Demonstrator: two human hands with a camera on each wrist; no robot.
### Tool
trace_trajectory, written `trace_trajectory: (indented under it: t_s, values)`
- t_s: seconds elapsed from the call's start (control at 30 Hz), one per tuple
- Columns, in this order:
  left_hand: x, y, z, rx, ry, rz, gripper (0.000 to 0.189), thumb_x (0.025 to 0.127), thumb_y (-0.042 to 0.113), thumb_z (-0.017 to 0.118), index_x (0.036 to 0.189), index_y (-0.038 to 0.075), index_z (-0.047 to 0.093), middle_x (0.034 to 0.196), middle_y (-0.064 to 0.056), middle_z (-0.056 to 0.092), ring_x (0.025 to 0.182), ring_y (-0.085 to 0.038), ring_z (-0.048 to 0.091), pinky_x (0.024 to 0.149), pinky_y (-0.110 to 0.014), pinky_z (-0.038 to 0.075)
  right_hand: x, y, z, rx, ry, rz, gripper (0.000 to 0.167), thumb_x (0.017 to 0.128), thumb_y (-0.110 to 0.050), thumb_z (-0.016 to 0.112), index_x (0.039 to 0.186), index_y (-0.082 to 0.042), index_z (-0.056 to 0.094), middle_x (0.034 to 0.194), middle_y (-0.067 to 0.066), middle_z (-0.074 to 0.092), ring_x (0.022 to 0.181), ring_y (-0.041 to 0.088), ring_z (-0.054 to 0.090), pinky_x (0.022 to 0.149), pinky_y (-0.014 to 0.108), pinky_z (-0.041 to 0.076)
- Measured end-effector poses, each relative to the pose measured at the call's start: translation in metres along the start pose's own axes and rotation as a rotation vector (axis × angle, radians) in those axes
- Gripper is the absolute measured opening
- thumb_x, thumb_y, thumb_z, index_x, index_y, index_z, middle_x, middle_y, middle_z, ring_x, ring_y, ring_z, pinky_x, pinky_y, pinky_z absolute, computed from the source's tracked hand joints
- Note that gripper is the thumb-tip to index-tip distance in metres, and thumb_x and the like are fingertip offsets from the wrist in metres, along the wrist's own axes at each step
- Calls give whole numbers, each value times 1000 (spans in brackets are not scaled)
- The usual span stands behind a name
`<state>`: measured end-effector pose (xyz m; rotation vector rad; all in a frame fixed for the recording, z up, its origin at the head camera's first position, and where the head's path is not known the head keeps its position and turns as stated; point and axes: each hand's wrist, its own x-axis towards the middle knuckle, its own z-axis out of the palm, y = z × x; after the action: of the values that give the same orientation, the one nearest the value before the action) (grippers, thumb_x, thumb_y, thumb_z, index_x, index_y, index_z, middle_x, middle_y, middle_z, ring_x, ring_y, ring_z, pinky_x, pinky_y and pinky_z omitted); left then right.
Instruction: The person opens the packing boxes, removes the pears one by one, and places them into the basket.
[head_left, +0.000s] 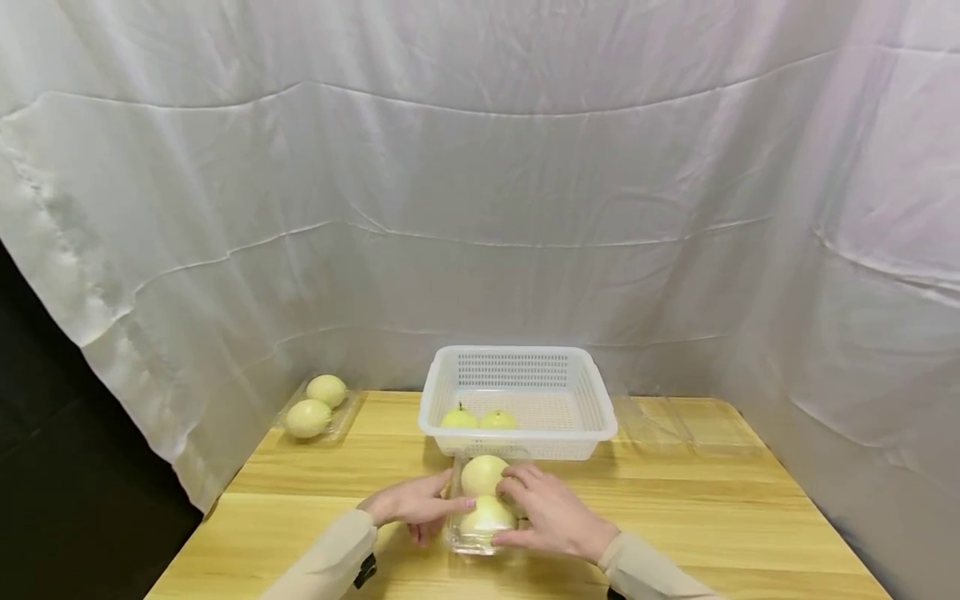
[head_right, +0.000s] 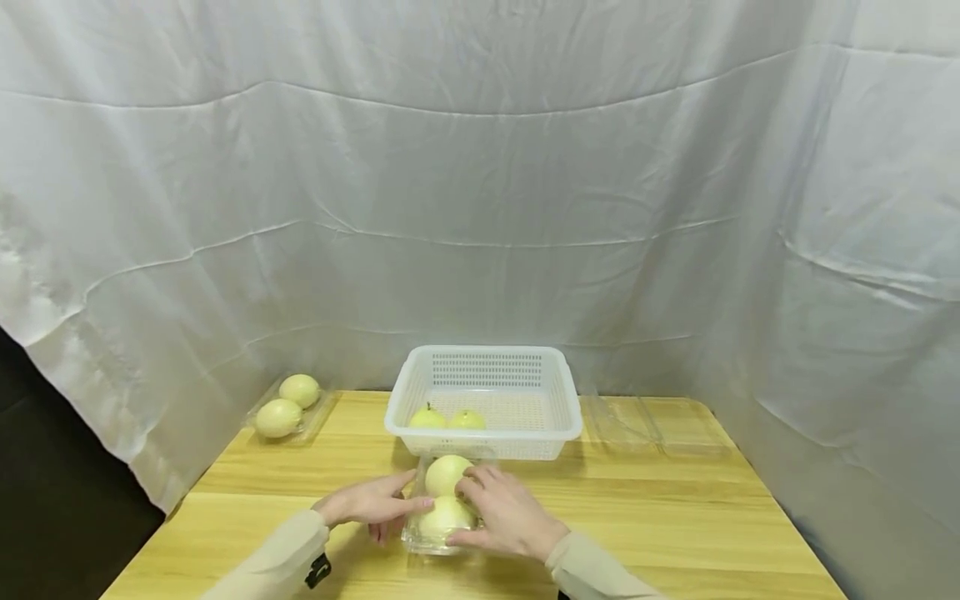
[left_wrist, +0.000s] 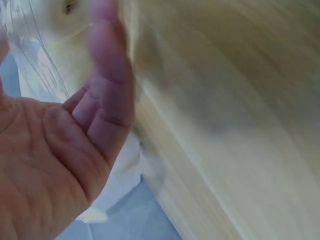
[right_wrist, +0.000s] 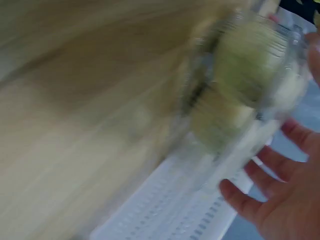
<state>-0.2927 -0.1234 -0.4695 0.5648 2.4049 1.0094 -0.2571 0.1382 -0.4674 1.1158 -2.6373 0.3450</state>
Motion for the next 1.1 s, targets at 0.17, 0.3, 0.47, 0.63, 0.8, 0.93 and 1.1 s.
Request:
trace_trajectory:
  t_s: [0.17,0.3,0.47,0.63,0.8,0.93,1.1]
  values:
    - [-4,-3,6,104,150,66,86,90,61,57,148,1,37,69,-3,63,54,-15,58,52,-32,50,8,-8,-2,-38,-66,49,69,83,-72,55,126,-18,56,132,5,55,124,23,51,93,48,51]
    - [-1,-4,12,149,252,191,62,93,54,57,131,6,58,77,4,64,62,-6,55,54,-25,47,13,-14,-5,-54,-101,68,72,82,-71,58,130,-18,55,132,5,54,124,25,50,91,49,51]
    - [1,-3,19,77,239,267,47,99,46,53,131,11,58,82,3,66,68,-4,56,57,-24,49,18,-20,-9,-65,-153,93,73,80,-67,64,134,-19,52,132,3,52,125,26,49,90,50,52]
    - [-7,-6,16,-130,134,186,65,97,40,58,147,1,39,85,-4,62,64,-13,57,52,-28,49,24,-25,-12,-72,-245,111,75,79,-69,64,142,-32,49,138,7,49,125,26,48,82,47,54]
    - [-13,-12,6,-306,77,153,71,89,29,72,139,-8,38,97,-9,64,74,-18,63,59,-36,56,33,-30,-16,-65,-304,106,76,75,-69,68,142,-39,48,142,10,47,126,29,48,77,44,56]
    - [-17,-16,2,-337,56,173,52,84,19,77,122,-4,49,99,-10,67,79,-18,64,59,-32,54,42,-33,-18,-48,-356,125,81,71,-69,72,144,-44,45,153,13,37,135,42,42,88,58,52]
    - [-21,-20,2,-343,-36,195,57,79,10,80,123,-6,47,108,-12,64,80,-19,66,58,-26,50,47,-36,-17,-108,-391,150,86,65,-73,74,142,-52,42,155,9,34,133,47,42,88,61,51]
